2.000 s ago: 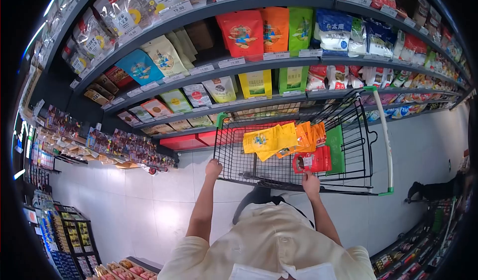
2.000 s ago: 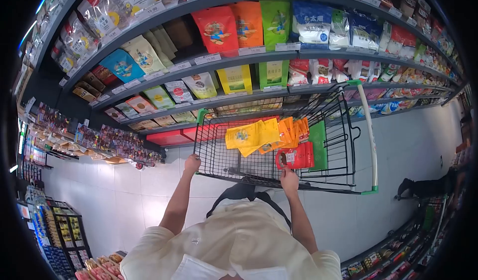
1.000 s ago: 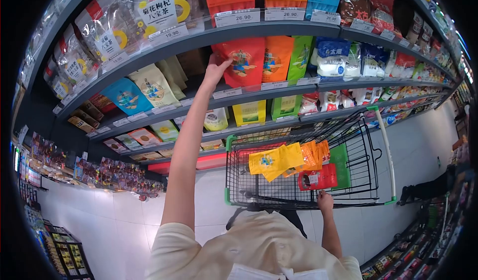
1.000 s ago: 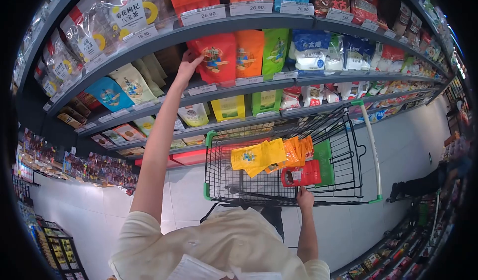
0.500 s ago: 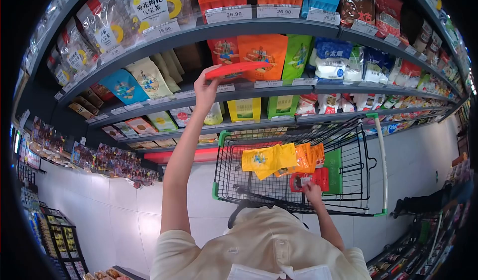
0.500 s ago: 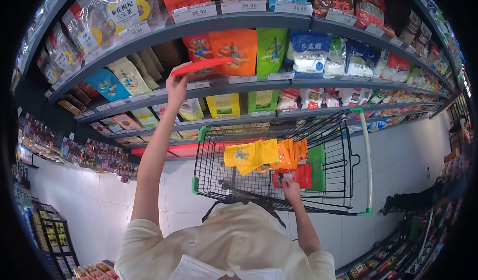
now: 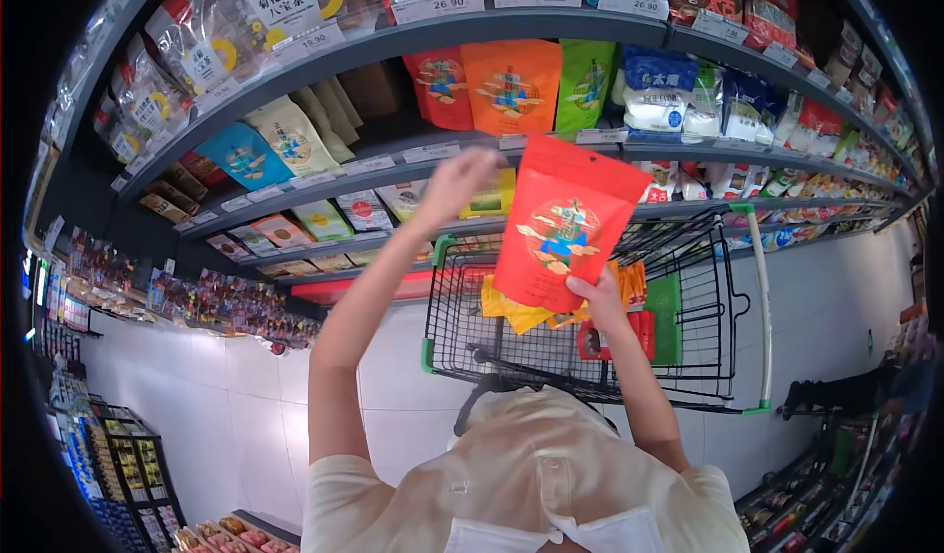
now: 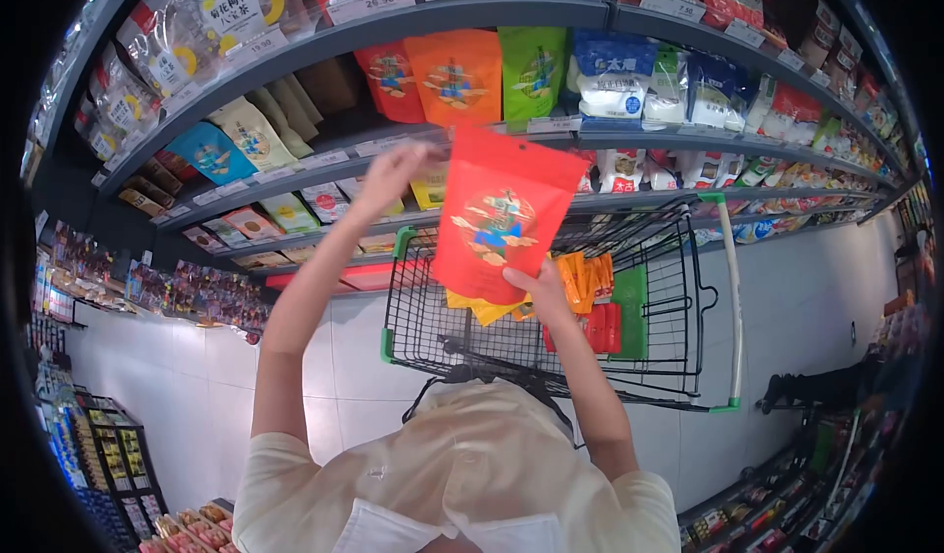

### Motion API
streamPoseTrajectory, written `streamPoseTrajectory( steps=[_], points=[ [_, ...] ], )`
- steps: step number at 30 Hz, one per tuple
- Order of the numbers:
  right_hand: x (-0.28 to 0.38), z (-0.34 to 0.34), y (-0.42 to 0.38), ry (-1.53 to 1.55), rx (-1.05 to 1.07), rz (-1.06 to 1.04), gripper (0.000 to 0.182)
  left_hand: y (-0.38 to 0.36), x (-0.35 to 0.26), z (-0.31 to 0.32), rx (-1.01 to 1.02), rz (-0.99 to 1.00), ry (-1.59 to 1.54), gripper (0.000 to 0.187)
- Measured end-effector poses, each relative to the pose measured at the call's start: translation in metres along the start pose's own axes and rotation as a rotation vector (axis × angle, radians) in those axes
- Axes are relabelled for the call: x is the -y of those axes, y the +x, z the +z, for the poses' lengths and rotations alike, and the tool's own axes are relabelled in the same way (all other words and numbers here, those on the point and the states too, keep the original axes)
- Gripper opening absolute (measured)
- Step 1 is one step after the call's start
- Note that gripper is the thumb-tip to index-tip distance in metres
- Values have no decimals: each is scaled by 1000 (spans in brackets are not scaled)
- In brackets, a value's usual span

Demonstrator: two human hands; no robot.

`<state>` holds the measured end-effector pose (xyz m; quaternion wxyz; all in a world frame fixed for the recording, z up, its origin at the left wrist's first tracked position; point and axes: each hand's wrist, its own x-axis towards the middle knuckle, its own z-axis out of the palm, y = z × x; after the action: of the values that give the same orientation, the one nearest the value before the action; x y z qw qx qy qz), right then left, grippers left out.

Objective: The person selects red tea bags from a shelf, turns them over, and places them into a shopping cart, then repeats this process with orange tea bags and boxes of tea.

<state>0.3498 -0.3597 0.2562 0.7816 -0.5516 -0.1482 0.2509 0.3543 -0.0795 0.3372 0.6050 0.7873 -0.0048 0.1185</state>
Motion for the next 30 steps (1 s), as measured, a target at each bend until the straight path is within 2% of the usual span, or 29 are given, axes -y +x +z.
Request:
streamPoseTrajectory(
  steps=[1, 4, 6, 7, 11, 14, 17, 26, 27, 30],
  points=[
    [-9, -12, -7, 14, -59, 65, 42, 16, 1, -16, -164, 47, 5, 33],
    [-7, -27, -31, 255, -181, 75, 41, 75, 17, -74, -621, 182, 116, 42],
    [-11, -40, -43, 252, -252, 70, 41, 92, 6, -93, -706, 136, 140, 54],
    [-13, -45, -49, 250, -284, 66, 41, 112, 29, -114, -681, 161, 135, 71],
    [-23, -54, -73, 203, -347, 50, 41, 134, 43, -135, -575, 95, 197, 91],
    [-29, -50, -89, 238, -394, 75, 40, 136, 50, -133, -543, 37, 131, 85],
    [-40, -46, -99, 256, -418, 109, 39, 137, 64, -139, -477, -180, 80, 73],
    [-45, -32, -71, 228, -302, 138, 36, 106, 74, -135, -584, 47, -451, 17],
    [-46, -30, -65, 192, -285, 139, 36, 107, 76, -134, -636, 85, -459, 10],
    [-44, -22, -48, 112, -227, 156, 35, 107, 79, -134, -786, 87, -313, 9]
  ],
)
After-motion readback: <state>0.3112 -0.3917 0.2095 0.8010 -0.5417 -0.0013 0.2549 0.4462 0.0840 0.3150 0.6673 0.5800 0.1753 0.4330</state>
